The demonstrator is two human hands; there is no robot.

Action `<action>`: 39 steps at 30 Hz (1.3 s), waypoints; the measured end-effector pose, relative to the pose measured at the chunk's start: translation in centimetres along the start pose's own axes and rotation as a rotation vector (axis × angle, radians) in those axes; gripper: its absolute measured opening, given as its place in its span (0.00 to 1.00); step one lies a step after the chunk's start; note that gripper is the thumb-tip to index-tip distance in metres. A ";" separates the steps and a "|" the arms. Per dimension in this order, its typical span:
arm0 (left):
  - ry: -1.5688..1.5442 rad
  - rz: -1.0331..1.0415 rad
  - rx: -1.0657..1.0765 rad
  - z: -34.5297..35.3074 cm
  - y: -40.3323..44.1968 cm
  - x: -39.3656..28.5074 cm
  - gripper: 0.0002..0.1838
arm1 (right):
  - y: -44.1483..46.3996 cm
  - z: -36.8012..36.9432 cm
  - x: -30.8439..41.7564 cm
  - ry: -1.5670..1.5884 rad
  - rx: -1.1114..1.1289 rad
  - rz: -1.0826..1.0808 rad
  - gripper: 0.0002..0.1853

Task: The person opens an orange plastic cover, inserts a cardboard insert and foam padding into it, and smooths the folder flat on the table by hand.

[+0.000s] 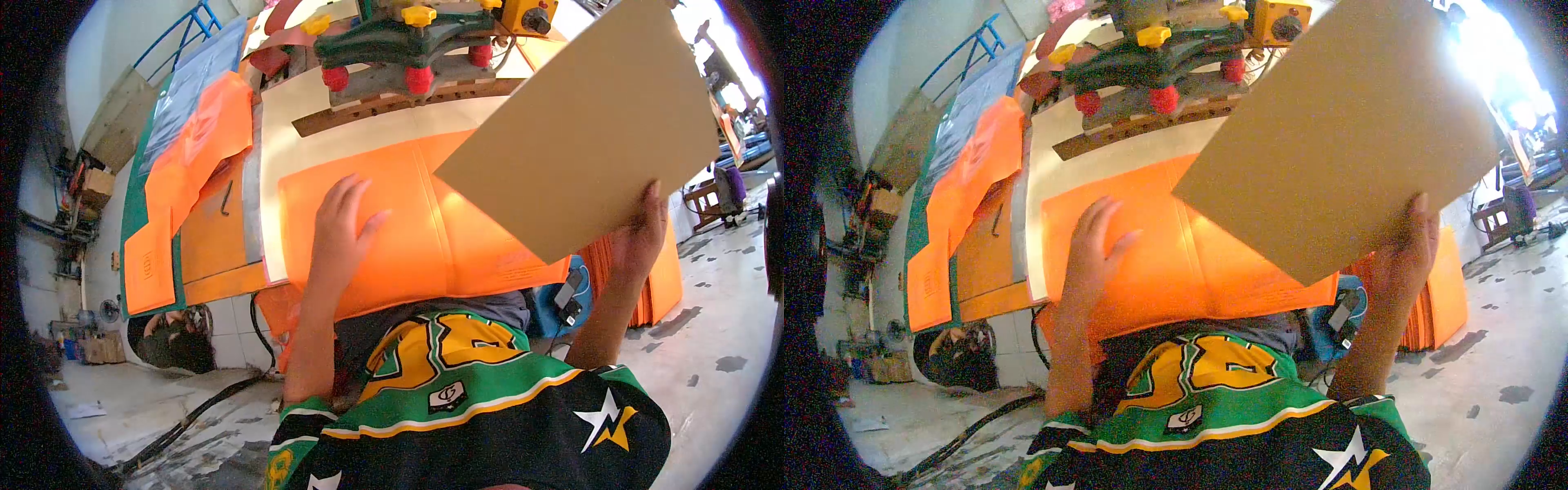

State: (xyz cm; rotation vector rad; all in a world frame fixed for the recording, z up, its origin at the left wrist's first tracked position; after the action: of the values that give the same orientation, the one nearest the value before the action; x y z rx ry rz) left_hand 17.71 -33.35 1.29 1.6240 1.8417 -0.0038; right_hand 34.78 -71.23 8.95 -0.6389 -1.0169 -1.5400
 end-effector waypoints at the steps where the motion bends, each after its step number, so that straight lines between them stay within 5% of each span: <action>1: 0.000 0.002 -0.001 0.6 0.4 0.1 0.27 | 0.1 0.1 0.7 -0.006 -0.063 -0.017 0.29; 3: 0.290 0.039 0.222 1.8 1.0 0.1 0.37 | 0.1 1.4 2.0 0.004 -0.107 -0.065 0.29; 6: 0.352 0.045 0.285 1.6 0.5 0.5 0.40 | 0.7 -0.8 2.3 0.004 -0.178 -0.129 0.28; 15: 0.346 -0.046 0.297 -5.7 -3.7 6.3 0.36 | 3.2 -6.7 3.4 0.040 -0.374 -0.145 0.27; 18: 0.335 -0.057 0.321 -7.5 -4.1 7.7 0.36 | 4.2 -9.9 3.0 -0.294 -0.263 -0.254 0.26; 23: 0.325 -0.024 0.306 -8.0 -3.8 7.7 0.35 | 4.5 -8.9 2.7 -0.383 -0.269 -0.389 0.25; 26: 0.123 -0.122 0.162 -6.3 -1.9 5.1 0.34 | 4.2 -2.8 2.8 -0.044 -0.199 -0.138 0.23; 30: -0.456 -0.050 0.019 -4.5 0.9 1.8 0.38 | 4.0 2.9 -0.1 -0.075 0.038 -0.027 0.26; 32: -1.195 -0.101 0.131 -4.8 1.9 -0.8 0.42 | 2.9 6.6 -1.6 -0.022 0.161 0.007 0.24; 37: -1.071 -0.189 0.079 -5.7 0.1 -2.8 0.32 | 0.1 12.7 -3.1 -0.024 0.421 0.202 0.25; 39: -0.914 -0.497 0.096 -5.8 -1.6 -1.6 0.26 | -1.0 13.7 -4.1 0.030 0.491 0.309 0.26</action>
State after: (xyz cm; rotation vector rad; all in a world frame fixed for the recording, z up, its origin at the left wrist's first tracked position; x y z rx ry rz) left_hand 13.59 -32.69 5.90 0.9075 1.4383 -0.9040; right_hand 32.99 -57.33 11.87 -0.4002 -1.1588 -0.9784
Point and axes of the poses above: each hand's wrist, its own y-axis towards the middle knuckle, its own z-axis out of the palm, x = y × z, the point moved 1 cm from there along y, towards the middle knuckle, and after that the axes turned 2 degrees about z, right-handed, at the moved point
